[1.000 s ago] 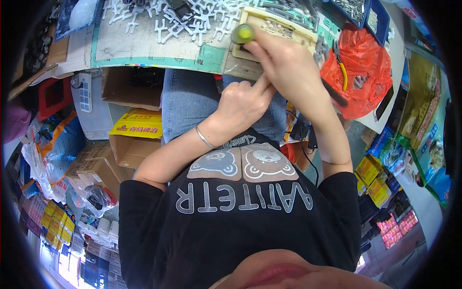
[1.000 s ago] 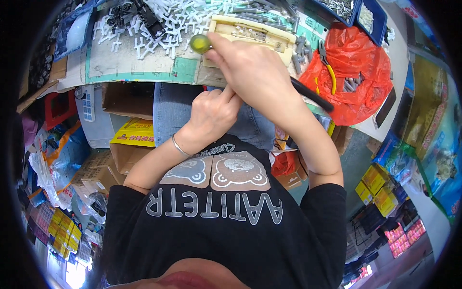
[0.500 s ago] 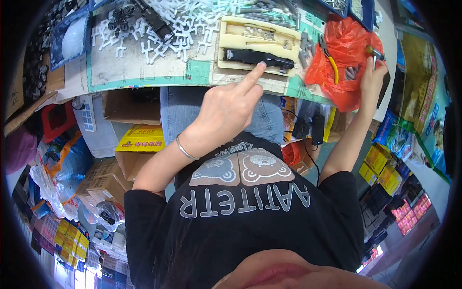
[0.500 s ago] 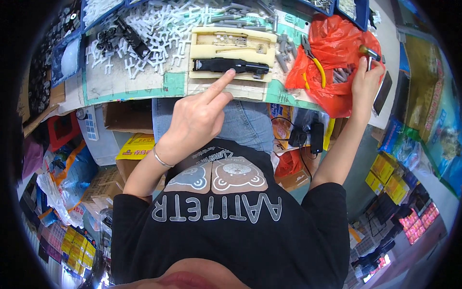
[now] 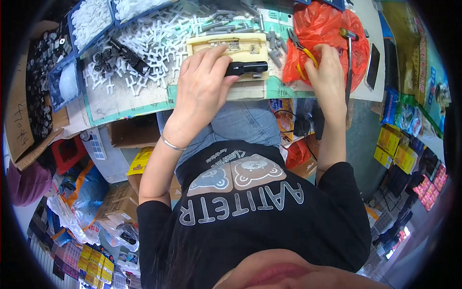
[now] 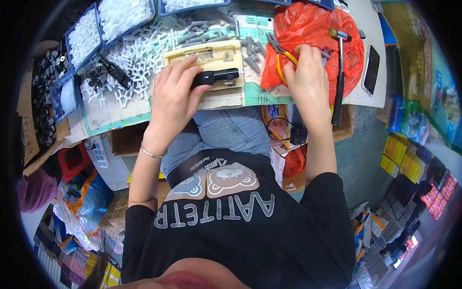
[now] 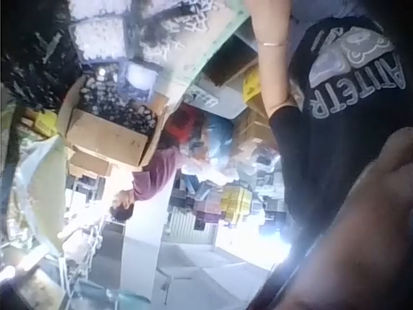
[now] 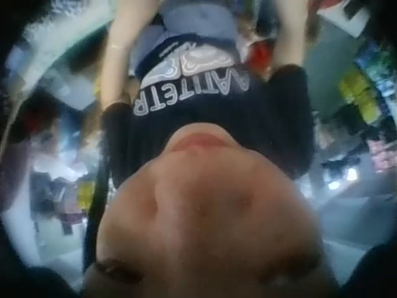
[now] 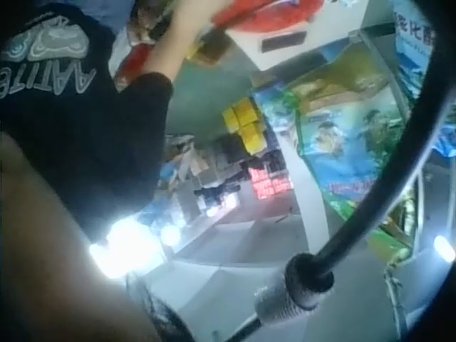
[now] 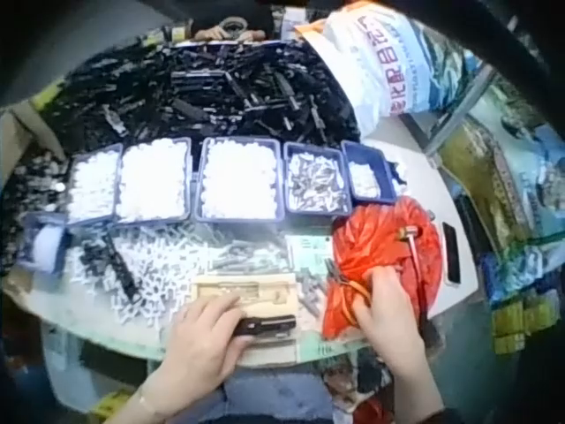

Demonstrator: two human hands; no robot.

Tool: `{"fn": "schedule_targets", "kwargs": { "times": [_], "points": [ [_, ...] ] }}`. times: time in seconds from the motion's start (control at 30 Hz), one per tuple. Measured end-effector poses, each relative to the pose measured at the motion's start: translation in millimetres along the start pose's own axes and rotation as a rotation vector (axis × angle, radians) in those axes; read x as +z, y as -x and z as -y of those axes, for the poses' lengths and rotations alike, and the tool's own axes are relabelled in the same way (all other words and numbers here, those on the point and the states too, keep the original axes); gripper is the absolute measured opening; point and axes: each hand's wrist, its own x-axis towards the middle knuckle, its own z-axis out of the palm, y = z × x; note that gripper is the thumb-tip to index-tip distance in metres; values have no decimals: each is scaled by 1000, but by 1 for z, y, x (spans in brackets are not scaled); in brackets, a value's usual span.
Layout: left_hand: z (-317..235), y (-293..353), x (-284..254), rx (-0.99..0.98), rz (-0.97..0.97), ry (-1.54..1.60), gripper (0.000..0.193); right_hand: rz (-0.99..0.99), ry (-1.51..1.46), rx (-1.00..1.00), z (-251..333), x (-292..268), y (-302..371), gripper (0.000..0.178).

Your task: The person assembles small plastic toy components by hand and with a screwdriver, securing them with screws into a plastic chassis.

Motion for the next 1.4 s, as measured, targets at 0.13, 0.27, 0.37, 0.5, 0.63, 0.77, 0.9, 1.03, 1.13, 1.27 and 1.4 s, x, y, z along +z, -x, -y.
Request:
{"fn": "schedule_targets", "kwargs": {
  "times": [0.13,0.27,0.37,0.5,0.63,0.77,0.9,1.03,1.13,1.27,1.4],
  "points": [
    [-10,-4,-5,-389,9,672,31,170,168,78,2,-3,-8,19],
    [-11,-4,-2,-585,-19,1346,29,273,142,119,3,0,-8,23],
    [-3,-2,-10,-675,136,1426,35,282,68,73,9,2,-4,26],
    [-9,-1,-18,-666,34,1539,37,335,-401,99,5,-1,1,26],
    [-2,6,-17,-575,-35,1561,39,504,-1706,117,17,-7,0,18],
    [-12,6,-25,-512,-172,1350,26,914,-1828,166,30,1,11,19],
    [-13,8,-26,-399,-332,946,23,728,-1184,-198,63,-8,15,24],
    [-12,8,-26,-236,-421,566,21,699,-923,-350,79,-12,14,30],
    [-4,9,-24,-110,-504,289,24,614,-821,-386,89,-13,16,28],
    [-6,11,-21,-45,-517,77,28,563,-731,-387,99,-17,21,27],
    [-5,17,-20,-101,-455,233,28,567,-624,-357,101,-14,25,21]
  ]
}}
